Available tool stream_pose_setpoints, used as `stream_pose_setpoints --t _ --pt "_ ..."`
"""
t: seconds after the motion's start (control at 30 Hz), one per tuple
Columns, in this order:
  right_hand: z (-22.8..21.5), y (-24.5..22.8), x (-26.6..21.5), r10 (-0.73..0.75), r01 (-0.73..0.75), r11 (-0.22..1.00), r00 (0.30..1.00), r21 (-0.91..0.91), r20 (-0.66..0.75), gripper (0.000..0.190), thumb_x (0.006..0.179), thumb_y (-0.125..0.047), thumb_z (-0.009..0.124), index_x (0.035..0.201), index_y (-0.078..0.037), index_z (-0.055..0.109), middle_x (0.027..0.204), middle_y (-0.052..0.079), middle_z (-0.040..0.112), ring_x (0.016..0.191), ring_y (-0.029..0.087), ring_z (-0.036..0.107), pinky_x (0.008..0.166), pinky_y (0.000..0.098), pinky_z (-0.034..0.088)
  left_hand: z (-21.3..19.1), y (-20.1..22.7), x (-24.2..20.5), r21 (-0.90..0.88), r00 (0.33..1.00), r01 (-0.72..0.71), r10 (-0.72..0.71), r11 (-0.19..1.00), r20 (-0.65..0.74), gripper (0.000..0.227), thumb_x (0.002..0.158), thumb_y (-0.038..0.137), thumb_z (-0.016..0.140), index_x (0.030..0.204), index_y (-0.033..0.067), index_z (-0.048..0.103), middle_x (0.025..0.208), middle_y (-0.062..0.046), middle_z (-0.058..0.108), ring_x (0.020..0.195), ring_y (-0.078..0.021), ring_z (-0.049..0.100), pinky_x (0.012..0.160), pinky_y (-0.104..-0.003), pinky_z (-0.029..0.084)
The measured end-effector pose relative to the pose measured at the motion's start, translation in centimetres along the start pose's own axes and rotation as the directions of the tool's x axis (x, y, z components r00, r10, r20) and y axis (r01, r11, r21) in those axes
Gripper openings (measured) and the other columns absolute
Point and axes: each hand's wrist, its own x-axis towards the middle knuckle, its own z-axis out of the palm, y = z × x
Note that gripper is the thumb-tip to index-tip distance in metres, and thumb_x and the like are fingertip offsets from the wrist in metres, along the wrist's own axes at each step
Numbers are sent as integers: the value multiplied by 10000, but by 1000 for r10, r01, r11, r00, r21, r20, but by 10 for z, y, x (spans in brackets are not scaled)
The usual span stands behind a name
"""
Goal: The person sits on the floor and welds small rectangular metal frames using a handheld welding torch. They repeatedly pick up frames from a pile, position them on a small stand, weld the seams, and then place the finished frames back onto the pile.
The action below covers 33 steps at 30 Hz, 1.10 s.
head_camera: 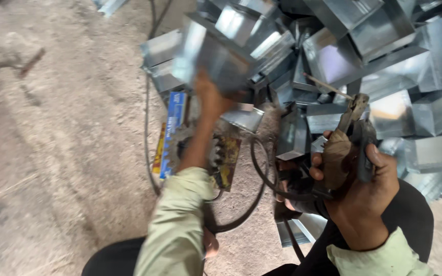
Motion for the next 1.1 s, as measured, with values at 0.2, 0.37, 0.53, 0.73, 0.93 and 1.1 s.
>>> stream_pose_setpoints --t 0.2,0.37,0.53,0.73,0.93,1.1 --pt "7 6 -2 9 -10 1000 998 14 56 643 974 -454 557 1364 57 560 1121 150 629 937 298 630 735 419 493 147 43 -128 -201 999 -32 33 979 2 1426 610 526 961 1600 -41 105 1527 -368 261 1420 -557 287 1177 -652 257" --pt "-1 1 -5 -35 37 999 996 -24 87 616 1006 -457 549 1294 88 542 1102 175 615 964 320 627 735 415 473 203 13 -157 -239 970 63 -3 969 242 1428 564 469 990 1559 -51 108 1521 -342 284 1401 -512 352 1158 -601 354" --pt "6 -9 2 -29 28 999 999 -24 -24 600 987 -467 529 1338 20 547 1128 159 615 932 329 608 709 414 464 188 5 -131 49 780 -10 -23 999 626 1207 609 444 945 1533 8 302 1439 -295 448 1250 -448 532 1020 -533 484" --pt "15 -13 -4 -53 19 966 991 -260 -126 736 944 -571 520 1408 1 524 1233 167 598 926 305 569 683 392 433 96 -17 42 14 804 -183 141 983 577 569 692 454 810 1174 155 779 1136 -145 755 1034 -317 717 894 -454 559" --pt "-12 -13 1 62 -163 938 947 -304 -316 934 847 -630 533 1476 61 521 1074 207 564 910 296 554 640 381 438 -17 -92 147 616 894 -81 -216 784 393 1597 472 398 1038 1646 161 -20 1722 -137 51 1562 -392 57 1169 -756 117" --pt "-30 -22 4 197 -247 955 942 -165 -271 918 902 -611 545 1486 96 505 1005 294 528 769 348 481 603 435 444 -14 -145 157 706 891 -72 -272 704 363 1541 461 387 1039 1631 165 61 1687 -118 168 1566 -358 107 1165 -771 136"
